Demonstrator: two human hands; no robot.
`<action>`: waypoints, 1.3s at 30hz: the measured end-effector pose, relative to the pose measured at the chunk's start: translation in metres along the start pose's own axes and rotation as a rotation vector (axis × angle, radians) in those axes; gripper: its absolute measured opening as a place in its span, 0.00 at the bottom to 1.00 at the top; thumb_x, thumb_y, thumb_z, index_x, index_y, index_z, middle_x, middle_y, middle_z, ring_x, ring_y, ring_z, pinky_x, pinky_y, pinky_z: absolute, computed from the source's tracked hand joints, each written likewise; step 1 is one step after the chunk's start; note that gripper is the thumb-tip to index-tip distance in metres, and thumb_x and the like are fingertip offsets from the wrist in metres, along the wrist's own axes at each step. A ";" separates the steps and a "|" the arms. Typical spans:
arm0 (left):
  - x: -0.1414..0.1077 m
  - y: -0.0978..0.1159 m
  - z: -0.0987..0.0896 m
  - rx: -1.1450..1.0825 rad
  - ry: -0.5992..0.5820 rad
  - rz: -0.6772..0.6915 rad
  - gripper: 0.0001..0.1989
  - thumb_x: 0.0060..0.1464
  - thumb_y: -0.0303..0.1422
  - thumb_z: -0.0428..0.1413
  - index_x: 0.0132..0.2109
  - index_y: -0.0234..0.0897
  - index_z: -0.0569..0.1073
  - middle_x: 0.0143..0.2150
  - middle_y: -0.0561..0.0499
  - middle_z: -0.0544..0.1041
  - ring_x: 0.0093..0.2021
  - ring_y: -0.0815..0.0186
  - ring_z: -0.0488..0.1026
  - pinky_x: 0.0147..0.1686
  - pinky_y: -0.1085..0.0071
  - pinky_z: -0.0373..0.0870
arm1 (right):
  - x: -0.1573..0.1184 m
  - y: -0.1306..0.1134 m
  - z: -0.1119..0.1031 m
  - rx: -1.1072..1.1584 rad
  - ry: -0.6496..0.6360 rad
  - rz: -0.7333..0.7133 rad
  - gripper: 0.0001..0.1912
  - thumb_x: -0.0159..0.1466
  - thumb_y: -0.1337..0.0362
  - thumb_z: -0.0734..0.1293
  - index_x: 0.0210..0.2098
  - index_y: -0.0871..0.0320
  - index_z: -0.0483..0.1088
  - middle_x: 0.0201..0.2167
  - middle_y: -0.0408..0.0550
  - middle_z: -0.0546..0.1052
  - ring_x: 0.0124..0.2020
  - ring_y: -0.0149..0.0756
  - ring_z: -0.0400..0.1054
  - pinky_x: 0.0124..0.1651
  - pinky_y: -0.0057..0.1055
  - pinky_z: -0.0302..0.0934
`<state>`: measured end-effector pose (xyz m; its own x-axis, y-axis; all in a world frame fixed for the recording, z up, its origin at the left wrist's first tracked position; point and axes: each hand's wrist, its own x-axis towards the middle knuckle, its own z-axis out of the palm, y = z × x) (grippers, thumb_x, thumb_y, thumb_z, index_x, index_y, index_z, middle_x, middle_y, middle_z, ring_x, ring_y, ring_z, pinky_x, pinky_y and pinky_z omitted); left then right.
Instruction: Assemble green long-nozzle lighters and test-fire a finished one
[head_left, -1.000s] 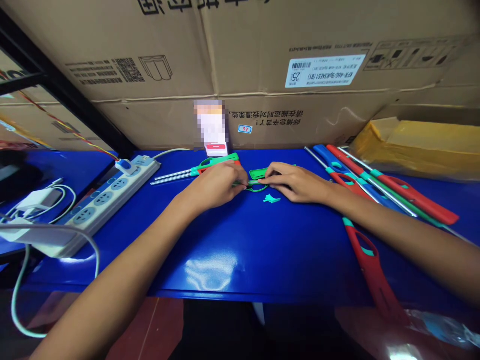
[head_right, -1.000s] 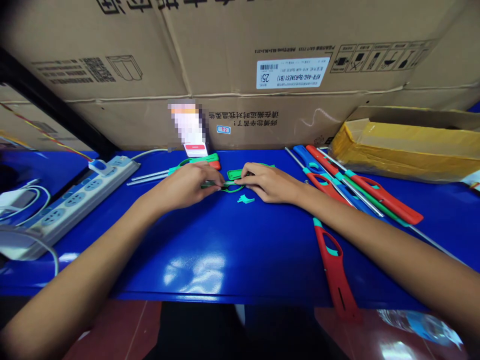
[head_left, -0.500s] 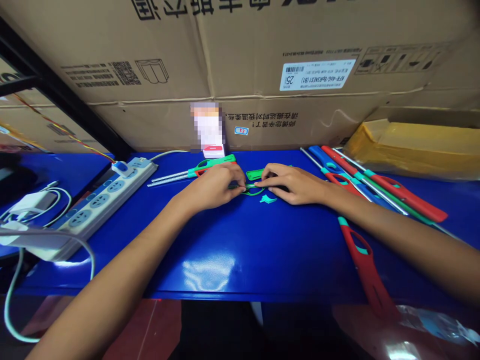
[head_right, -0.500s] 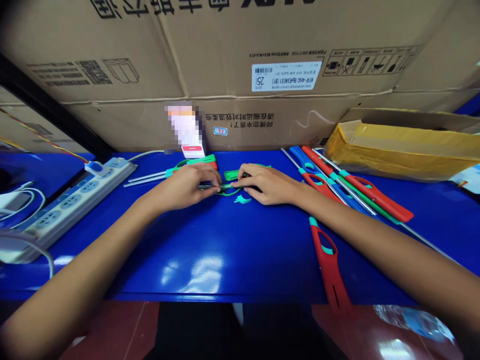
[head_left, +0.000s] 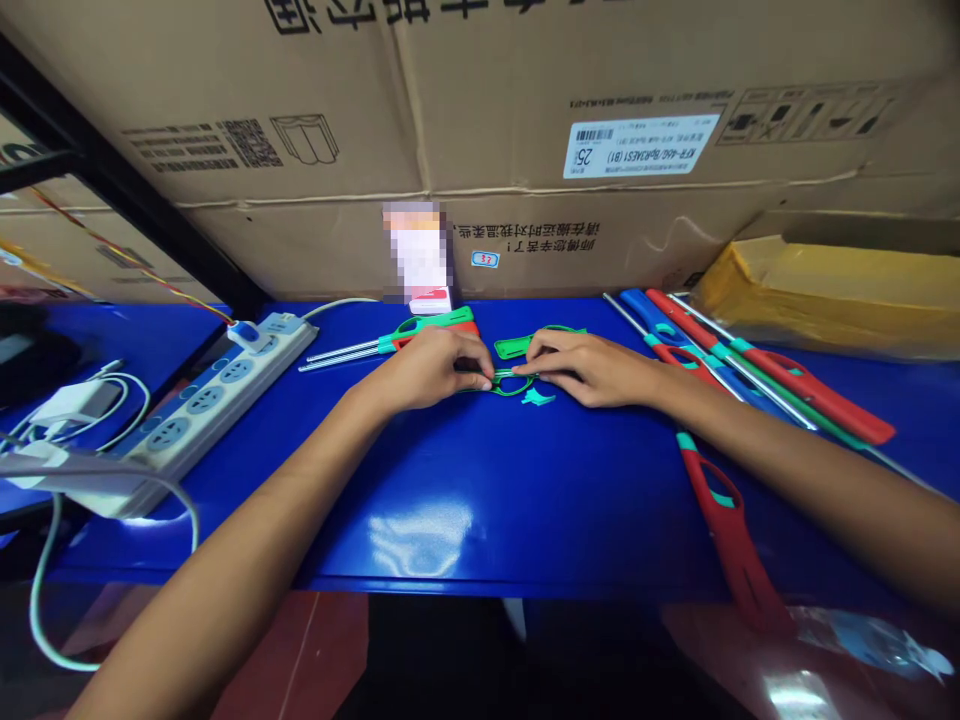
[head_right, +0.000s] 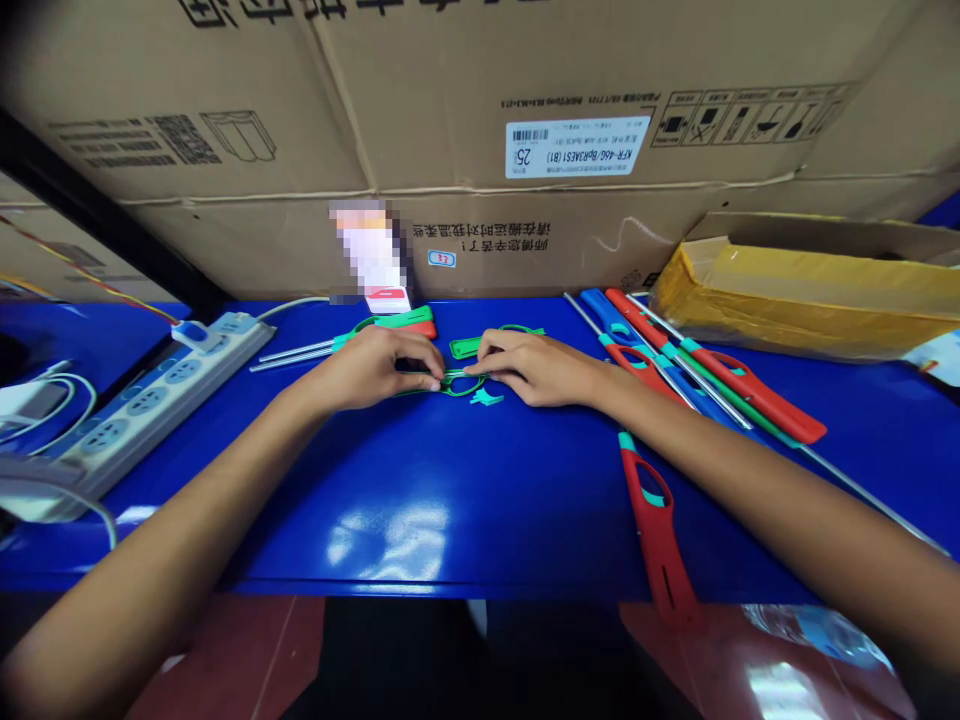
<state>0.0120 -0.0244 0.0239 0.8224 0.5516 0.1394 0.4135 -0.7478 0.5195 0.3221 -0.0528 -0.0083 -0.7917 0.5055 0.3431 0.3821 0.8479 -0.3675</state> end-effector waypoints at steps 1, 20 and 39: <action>0.000 -0.001 0.000 -0.012 -0.005 0.015 0.02 0.66 0.31 0.68 0.45 0.40 0.86 0.46 0.50 0.88 0.45 0.62 0.84 0.48 0.66 0.76 | 0.000 0.001 0.000 0.008 0.000 -0.003 0.23 0.80 0.69 0.64 0.67 0.47 0.81 0.51 0.52 0.80 0.51 0.42 0.77 0.56 0.40 0.72; -0.021 0.006 -0.006 0.023 0.048 0.019 0.10 0.74 0.37 0.61 0.54 0.40 0.84 0.53 0.46 0.88 0.54 0.57 0.84 0.60 0.57 0.79 | -0.013 -0.013 -0.014 -0.102 -0.082 0.067 0.21 0.81 0.70 0.61 0.65 0.51 0.80 0.55 0.52 0.81 0.53 0.42 0.78 0.56 0.40 0.76; -0.026 0.020 -0.002 0.319 -0.045 -0.027 0.07 0.72 0.32 0.62 0.50 0.37 0.85 0.47 0.44 0.85 0.49 0.55 0.84 0.50 0.59 0.81 | -0.025 -0.027 -0.007 -0.211 -0.019 0.123 0.21 0.81 0.69 0.61 0.66 0.55 0.79 0.53 0.56 0.81 0.54 0.45 0.78 0.53 0.42 0.77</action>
<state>-0.0017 -0.0527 0.0322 0.8230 0.5611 0.0884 0.5311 -0.8153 0.2305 0.3346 -0.0874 -0.0012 -0.7414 0.6054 0.2896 0.5655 0.7959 -0.2160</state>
